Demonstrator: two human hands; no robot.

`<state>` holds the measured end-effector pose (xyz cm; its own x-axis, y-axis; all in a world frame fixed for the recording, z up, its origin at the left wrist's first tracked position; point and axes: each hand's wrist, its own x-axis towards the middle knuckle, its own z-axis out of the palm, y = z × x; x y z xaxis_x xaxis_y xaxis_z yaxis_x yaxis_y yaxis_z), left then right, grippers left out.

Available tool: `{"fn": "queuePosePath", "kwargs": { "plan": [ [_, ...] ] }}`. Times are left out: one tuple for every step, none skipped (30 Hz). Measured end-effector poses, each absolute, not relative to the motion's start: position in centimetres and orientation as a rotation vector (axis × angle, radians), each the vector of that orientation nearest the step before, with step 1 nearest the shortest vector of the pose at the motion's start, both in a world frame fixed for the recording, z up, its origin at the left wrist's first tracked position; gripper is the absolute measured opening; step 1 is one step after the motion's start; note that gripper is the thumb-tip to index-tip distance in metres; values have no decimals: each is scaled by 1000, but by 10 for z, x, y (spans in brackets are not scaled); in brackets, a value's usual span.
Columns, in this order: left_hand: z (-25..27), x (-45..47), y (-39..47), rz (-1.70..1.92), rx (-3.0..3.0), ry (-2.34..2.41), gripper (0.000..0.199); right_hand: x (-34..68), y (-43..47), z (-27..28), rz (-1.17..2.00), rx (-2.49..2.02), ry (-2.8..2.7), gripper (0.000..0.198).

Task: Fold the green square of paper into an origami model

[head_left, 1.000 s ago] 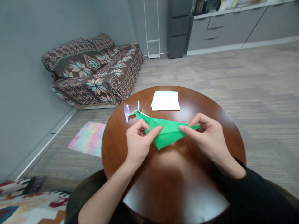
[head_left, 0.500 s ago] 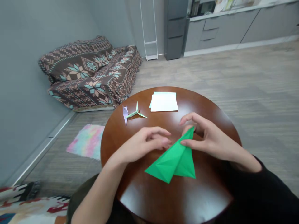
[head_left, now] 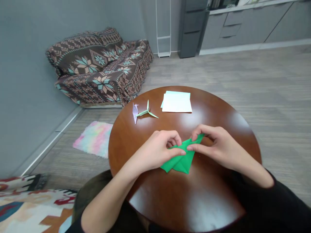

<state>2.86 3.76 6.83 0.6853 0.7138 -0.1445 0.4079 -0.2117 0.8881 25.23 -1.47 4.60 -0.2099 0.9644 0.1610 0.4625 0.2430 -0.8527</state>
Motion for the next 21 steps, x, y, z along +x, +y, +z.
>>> {"fn": "queuePosePath", "kwargs": {
  "plan": [
    [70, 27, 40, 356, 1848, 881, 14, 253, -14, 45, 905, -1316, -1784, 21],
    [72, 25, 42, 348, 1858, 878, 13, 253, -14, 45, 933, -1318, -1773, 21],
    [74, 22, 44, 335, 1872, 877, 12, 253, -14, 44, 961, -1318, -1763, 21],
    [77, 19, 47, 319, 1889, 881, 11, 254, -13, 44, 989, -1319, -1752, 21],
    [79, 16, 49, 310, 1907, 884, 11, 254, -13, 43, 1016, -1324, -1741, 21],
    [81, 13, 51, 299, 1935, 891, 11, 255, -13, 43, 1040, -1330, -1729, 22],
    [83, 10, 53, 288, 1962, 894, 10, 255, -13, 43, 1062, -1336, -1712, 22],
    [84, 7, 55, 276, 1981, 893, 11, 255, -13, 42, 1085, -1336, -1691, 22],
    [85, 4, 56, 264, 1994, 893, 11, 255, -13, 42, 1108, -1330, -1666, 23],
    [86, 2, 57, 253, 1998, 897, 12, 255, -13, 42, 1130, -1320, -1642, 23],
    [86, 1, 58, 244, 1994, 904, 13, 255, -13, 42, 1147, -1304, -1617, 24],
    [86, 0, 58, 239, 1981, 911, 14, 254, -12, 42, 1159, -1278, -1582, 24],
    [86, -1, 58, 240, 1963, 918, 14, 253, -12, 42, 1172, -1242, -1532, 23],
    [86, 0, 58, 250, 1944, 922, 14, 252, -11, 42, 1194, -1201, -1469, 21],
    [86, 0, 58, 271, 1924, 922, 14, 250, -10, 42, 1231, -1160, -1397, 24],
    [86, 1, 57, 300, 1905, 916, 14, 248, -10, 42, 1288, -1122, -1328, 33],
    [86, 3, 56, 334, 1888, 909, 14, 245, -10, 41, 1357, -1093, -1272, 42],
    [85, 5, 55, 368, 1872, 902, 14, 243, -10, 41, 1427, -1078, -1237, 47],
    [85, 6, 54, 398, 1858, 896, 14, 241, -11, 40, 1479, -1075, -1225, 42],
    [85, 8, 53, 421, 1842, 889, 14, 239, -12, 39, 1511, -1080, -1223, 34],
    [84, 10, 51, 436, 1827, 881, 15, 237, -12, 37, 1521, -1085, -1222, 26]
  ]
}}
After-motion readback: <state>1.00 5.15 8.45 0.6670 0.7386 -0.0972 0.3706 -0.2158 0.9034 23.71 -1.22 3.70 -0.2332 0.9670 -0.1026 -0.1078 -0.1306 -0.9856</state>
